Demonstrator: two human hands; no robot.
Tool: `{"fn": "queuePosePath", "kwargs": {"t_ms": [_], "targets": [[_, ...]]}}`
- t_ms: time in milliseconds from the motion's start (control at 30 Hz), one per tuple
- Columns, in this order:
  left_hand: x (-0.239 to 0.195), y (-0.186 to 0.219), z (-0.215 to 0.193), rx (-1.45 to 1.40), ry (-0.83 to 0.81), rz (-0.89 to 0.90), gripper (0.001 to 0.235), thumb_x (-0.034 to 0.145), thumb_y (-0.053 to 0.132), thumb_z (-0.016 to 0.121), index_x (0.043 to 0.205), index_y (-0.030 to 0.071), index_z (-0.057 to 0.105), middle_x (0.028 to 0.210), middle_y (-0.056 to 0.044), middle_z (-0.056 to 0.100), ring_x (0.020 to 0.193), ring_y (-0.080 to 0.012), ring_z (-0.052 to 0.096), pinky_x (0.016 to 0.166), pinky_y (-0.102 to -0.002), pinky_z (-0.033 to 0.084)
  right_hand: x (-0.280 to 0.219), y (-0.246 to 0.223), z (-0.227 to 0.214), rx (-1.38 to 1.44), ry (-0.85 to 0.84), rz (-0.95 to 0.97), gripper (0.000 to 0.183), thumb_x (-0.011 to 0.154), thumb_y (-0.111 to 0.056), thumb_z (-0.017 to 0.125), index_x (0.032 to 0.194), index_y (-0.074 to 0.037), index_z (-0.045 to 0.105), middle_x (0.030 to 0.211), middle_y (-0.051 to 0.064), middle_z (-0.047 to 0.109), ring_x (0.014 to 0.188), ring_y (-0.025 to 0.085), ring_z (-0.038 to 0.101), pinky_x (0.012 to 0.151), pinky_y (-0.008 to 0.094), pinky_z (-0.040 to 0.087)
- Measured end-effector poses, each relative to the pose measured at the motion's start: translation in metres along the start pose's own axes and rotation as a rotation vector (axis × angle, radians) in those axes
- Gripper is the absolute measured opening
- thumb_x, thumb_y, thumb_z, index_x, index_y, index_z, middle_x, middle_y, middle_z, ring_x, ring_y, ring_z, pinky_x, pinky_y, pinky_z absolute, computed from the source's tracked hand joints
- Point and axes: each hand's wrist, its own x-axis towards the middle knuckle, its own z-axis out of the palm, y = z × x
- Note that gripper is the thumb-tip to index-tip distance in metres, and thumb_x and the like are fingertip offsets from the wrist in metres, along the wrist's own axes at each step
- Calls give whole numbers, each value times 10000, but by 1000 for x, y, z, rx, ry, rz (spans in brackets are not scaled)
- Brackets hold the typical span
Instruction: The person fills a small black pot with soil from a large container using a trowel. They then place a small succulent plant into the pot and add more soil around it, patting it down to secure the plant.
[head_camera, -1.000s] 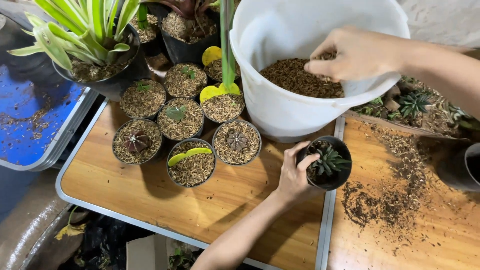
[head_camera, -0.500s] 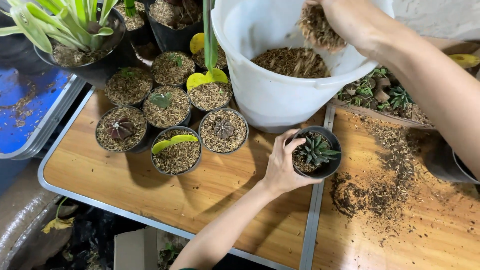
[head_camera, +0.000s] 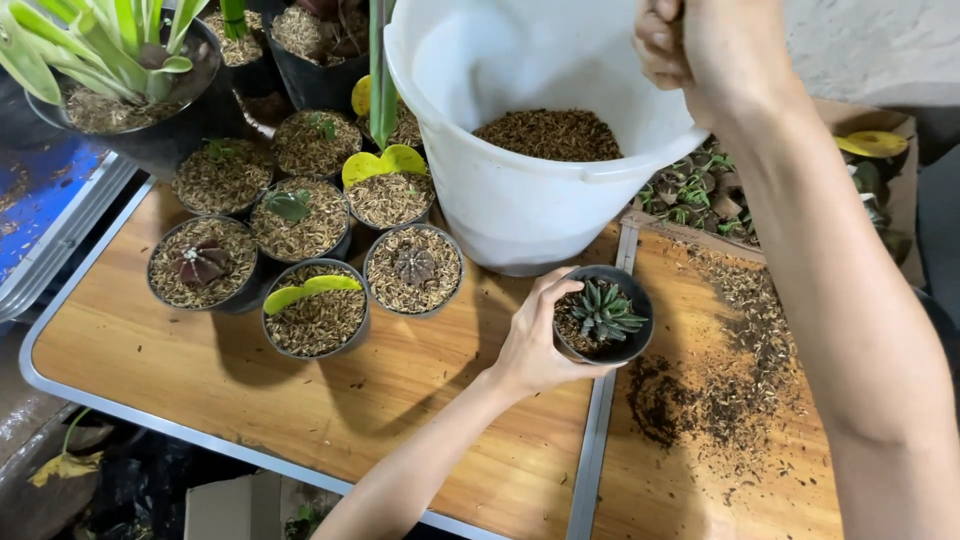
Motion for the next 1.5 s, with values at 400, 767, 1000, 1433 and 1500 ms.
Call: {"fn": "queuePosePath", "kwargs": {"t_ms": [400, 767, 1000, 1433, 1500], "targets": [[11, 12, -8, -121, -68, -62, 930, 665, 444, 893, 1368, 111, 384, 1445, -204, 403, 1388, -365, 434, 1203, -570, 418, -112, 17, -12, 338, 121, 45, 521, 1000, -490, 506, 560, -258, 355, 469, -109, 257, 376, 67, 224, 353, 232, 197], [13, 19, -7, -108, -18, -58, 718, 683, 531, 872, 1310, 279, 630, 1528, -190, 419, 1357, -477, 498, 1087, -654, 424, -148, 156, 38, 664, 236, 213, 569, 1131, -337, 382, 582, -190, 383, 469, -58, 290, 334, 68, 294, 334, 200, 264], [15, 19, -8, -28, -16, 10, 663, 661, 534, 881, 1209, 232, 662, 1456, -155, 499, 1336, -463, 529, 1082, -623, 456, -148, 166, 40, 657, 231, 157, 593, 1136, -356, 386, 576, -161, 396, 459, -12, 330, 315, 96, 334, 296, 206, 293], [7, 6, 3, 116, 57, 156, 531, 707, 531, 864, 1008, 145, 658, 1090, -60, 696, 1218, -341, 615, 1107, -535, 448, -149, 176, 46, 611, 262, 79, 618, 1111, -295, 445, 532, -86, 400, 433, 59, 335, 299, 147, 370, 285, 238, 307], [5, 6, 4, 116, 67, 163, 524, 707, 529, 866, 987, 137, 661, 1056, -64, 696, 1188, -337, 629, 1096, -538, 457, -151, 175, 47, 610, 263, 75, 621, 1110, -300, 450, 530, -86, 400, 431, 65, 334, 301, 154, 374, 285, 241, 312]]}}
